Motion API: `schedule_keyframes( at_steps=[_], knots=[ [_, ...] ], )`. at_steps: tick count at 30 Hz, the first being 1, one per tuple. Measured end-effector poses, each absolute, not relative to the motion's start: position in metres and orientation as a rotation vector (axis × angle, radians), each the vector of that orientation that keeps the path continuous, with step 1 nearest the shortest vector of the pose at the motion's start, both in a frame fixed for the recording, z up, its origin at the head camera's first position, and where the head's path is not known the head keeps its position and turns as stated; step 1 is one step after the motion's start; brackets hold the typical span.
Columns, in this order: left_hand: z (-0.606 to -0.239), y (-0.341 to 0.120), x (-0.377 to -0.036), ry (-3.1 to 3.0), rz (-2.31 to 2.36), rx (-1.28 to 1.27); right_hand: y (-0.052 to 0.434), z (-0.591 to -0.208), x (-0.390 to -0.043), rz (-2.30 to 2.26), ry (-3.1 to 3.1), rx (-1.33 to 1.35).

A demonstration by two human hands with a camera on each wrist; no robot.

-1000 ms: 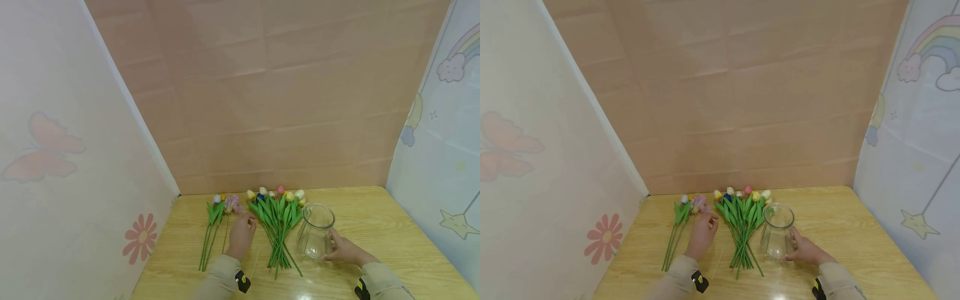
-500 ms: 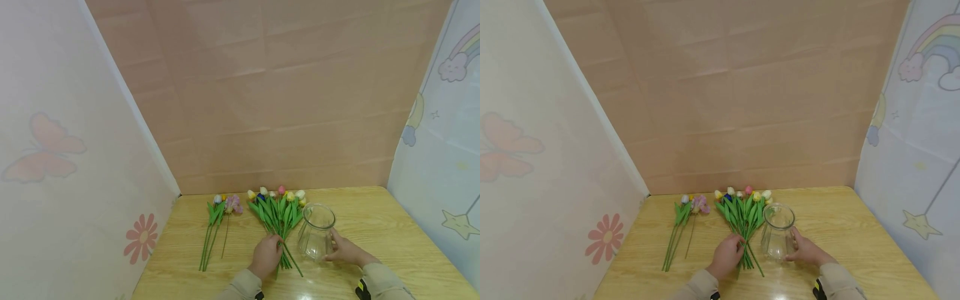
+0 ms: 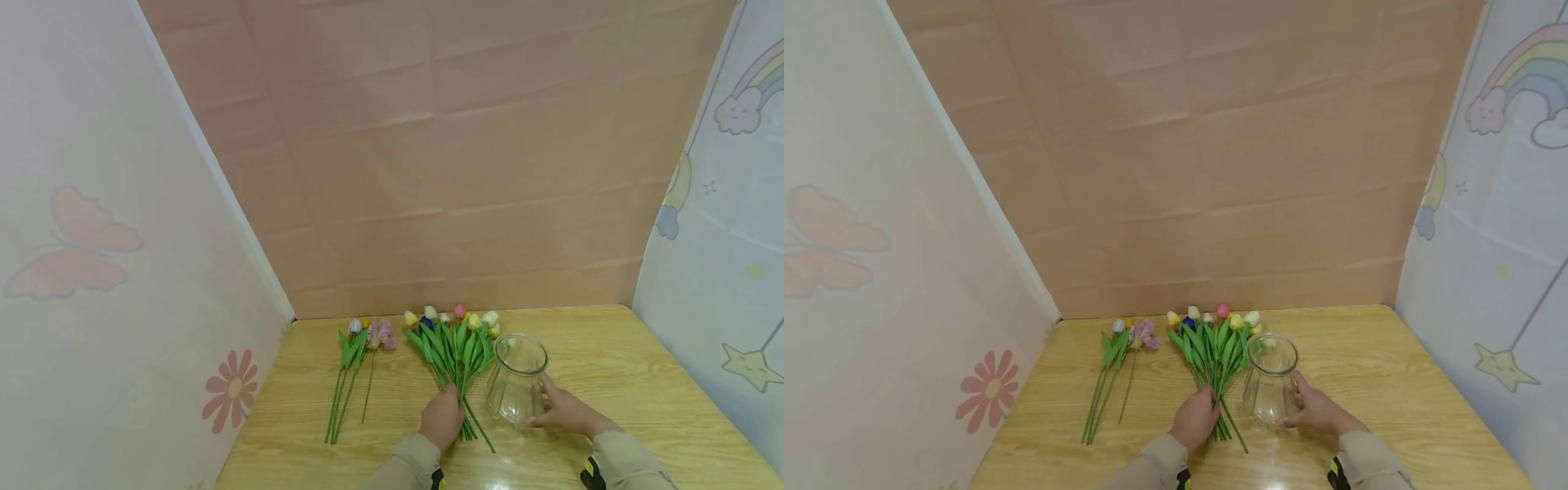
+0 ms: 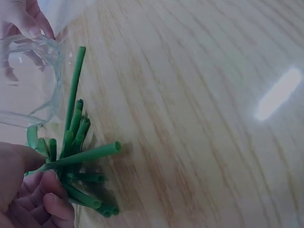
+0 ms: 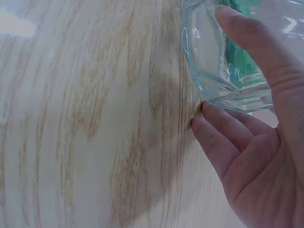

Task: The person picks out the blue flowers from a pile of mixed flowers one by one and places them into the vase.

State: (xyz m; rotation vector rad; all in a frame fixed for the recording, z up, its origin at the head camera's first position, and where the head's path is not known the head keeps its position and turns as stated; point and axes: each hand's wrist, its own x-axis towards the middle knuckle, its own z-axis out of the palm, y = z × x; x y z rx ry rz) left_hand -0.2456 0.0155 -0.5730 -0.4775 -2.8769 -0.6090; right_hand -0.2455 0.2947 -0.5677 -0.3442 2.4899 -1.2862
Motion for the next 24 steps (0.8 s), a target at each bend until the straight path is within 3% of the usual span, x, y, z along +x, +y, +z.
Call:
schedule_keyframes(
  at_steps=[8, 24],
  knots=[
    [-0.5816, 0.0228, -0.2525, -2.85, -0.362, -0.423, 0.2954, -0.5678, -0.2459, -1.306, 2.478, -0.353],
    [-0.5767, 0.0136, -0.2533, -2.87, -0.659, -0.409, 0.2949, -0.5675, -0.2448, -1.28, 2.516, -0.404]
  ],
)
